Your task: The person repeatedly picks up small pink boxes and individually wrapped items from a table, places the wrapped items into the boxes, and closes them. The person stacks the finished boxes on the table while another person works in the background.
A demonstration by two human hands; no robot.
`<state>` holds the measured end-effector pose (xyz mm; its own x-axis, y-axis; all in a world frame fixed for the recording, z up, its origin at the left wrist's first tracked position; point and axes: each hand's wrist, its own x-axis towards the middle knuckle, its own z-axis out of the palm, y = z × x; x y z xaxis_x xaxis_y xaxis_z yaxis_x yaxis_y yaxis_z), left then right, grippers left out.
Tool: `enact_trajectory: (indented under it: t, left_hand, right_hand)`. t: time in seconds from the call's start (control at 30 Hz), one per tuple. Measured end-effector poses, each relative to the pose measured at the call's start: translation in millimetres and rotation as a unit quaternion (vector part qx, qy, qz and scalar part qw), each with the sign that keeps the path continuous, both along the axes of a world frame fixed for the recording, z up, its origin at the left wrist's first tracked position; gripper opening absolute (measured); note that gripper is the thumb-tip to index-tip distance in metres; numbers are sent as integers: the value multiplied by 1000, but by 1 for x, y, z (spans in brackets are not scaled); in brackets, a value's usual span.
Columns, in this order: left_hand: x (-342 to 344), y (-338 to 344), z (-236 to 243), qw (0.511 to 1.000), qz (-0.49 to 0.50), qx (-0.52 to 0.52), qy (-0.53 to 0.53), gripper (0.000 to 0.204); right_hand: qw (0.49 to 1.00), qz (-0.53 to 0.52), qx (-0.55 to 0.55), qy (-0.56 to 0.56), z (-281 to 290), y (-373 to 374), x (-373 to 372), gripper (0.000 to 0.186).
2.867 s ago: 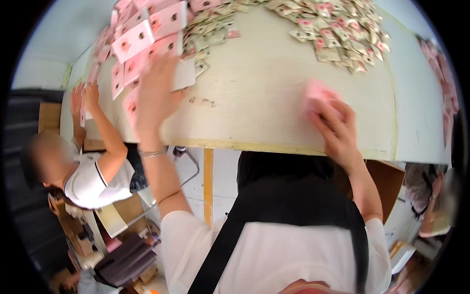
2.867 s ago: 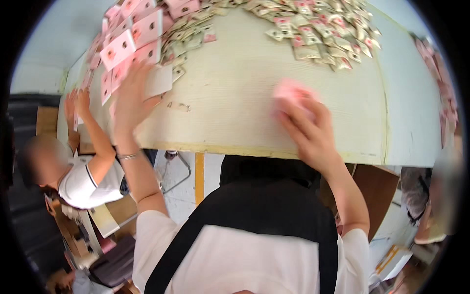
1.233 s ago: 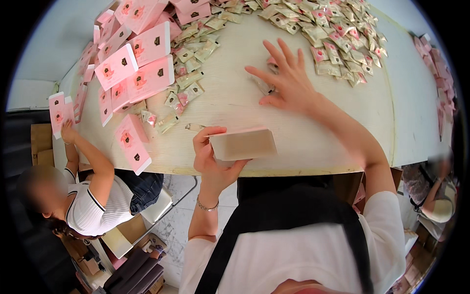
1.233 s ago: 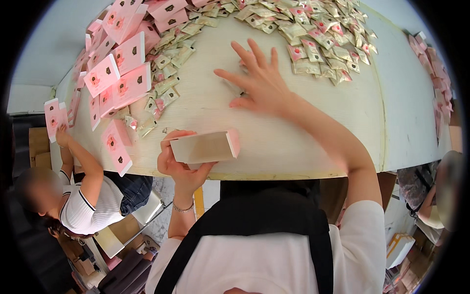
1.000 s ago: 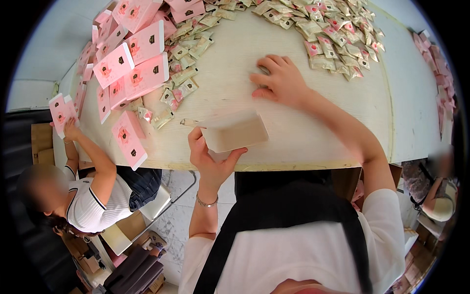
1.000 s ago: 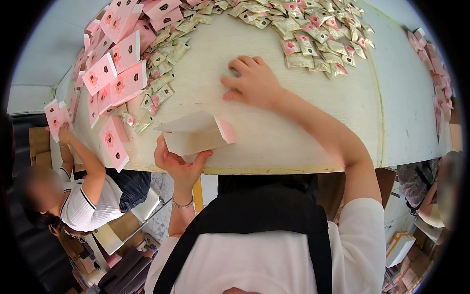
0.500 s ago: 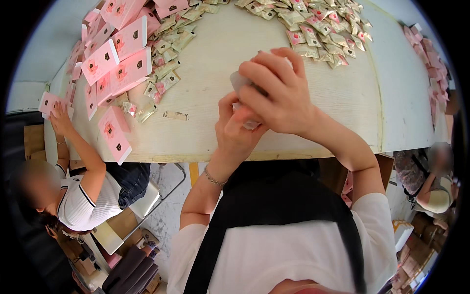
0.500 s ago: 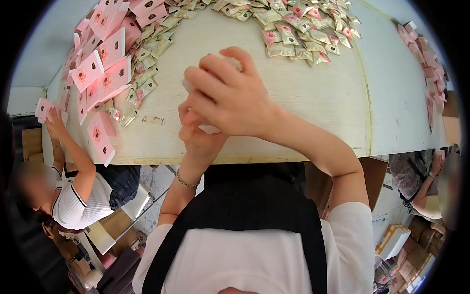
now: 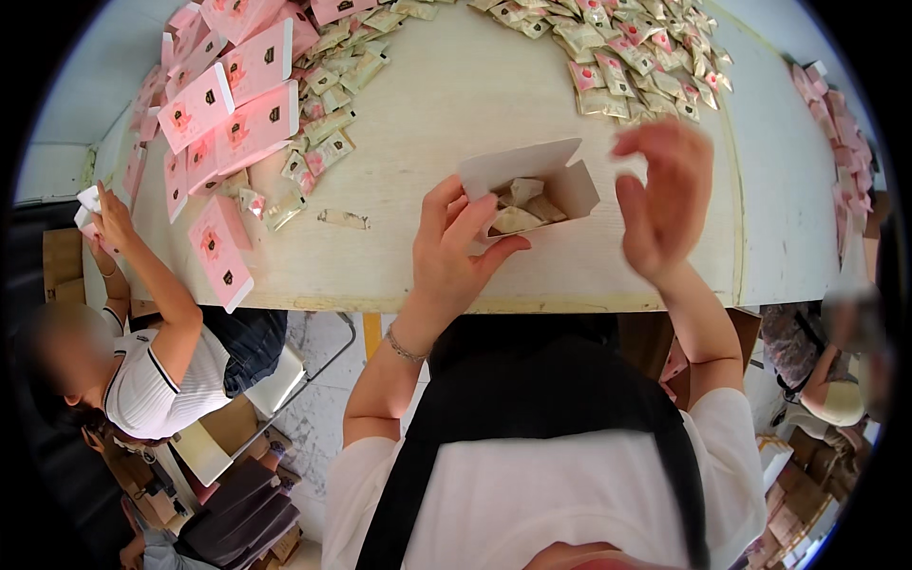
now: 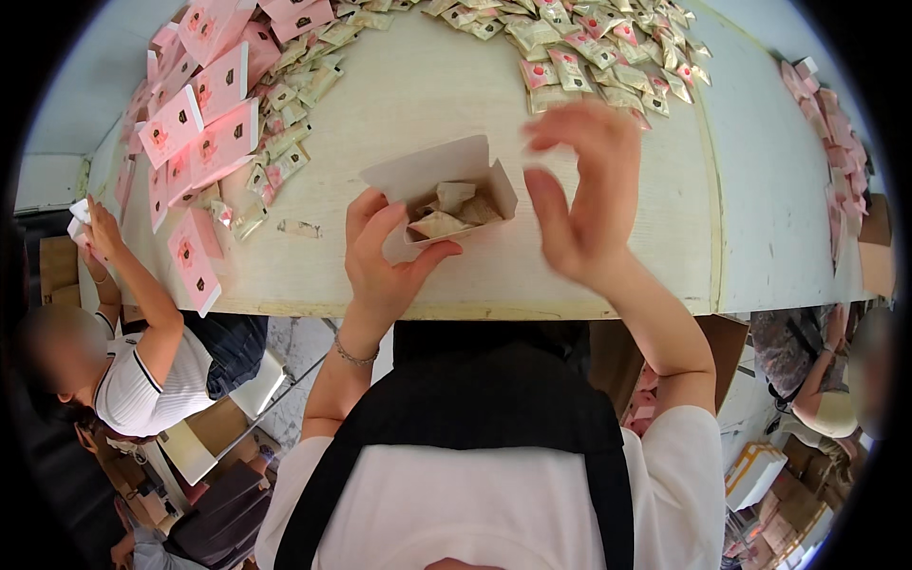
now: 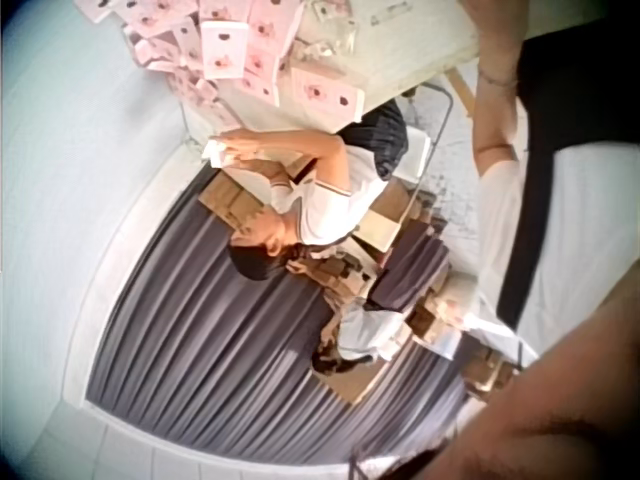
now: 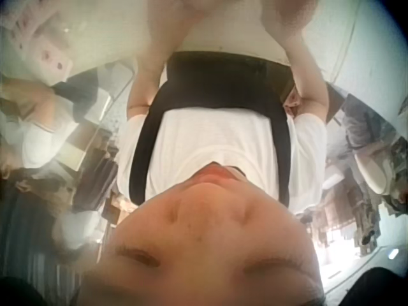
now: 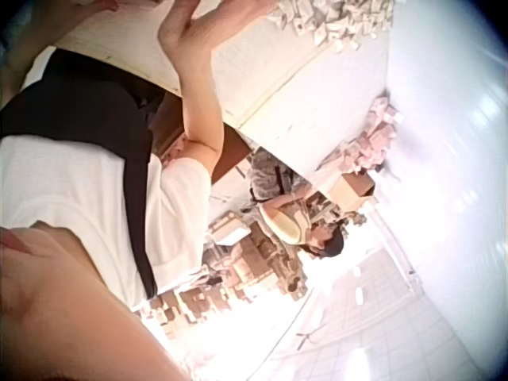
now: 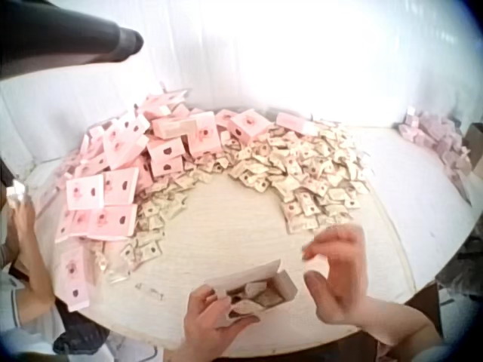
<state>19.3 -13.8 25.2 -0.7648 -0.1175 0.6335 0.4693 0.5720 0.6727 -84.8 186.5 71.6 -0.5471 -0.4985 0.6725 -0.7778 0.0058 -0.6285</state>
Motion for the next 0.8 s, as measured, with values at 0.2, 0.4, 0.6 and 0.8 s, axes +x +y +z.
enact_trajectory:
  t: [0.2,0.4,0.6,0.8]
  left_hand:
    - [1,-8,1,996,-82,7,-34,49]
    - [0,-10,-1,967,-122,213,-75,56]
    - [4,-4,-8,946,-115,288,-97,58]
    - [4,-7,-9,938,-157,295,-92,58]
  right_hand:
    - [864,164,138,-456,10,-18,-10,55]
    - [967,210,140,42,-3,-14,-19,56]
    - [968,110,192,119,-5,-16,12,55]
    - [983,95,158,-6,1,-15,18,40]
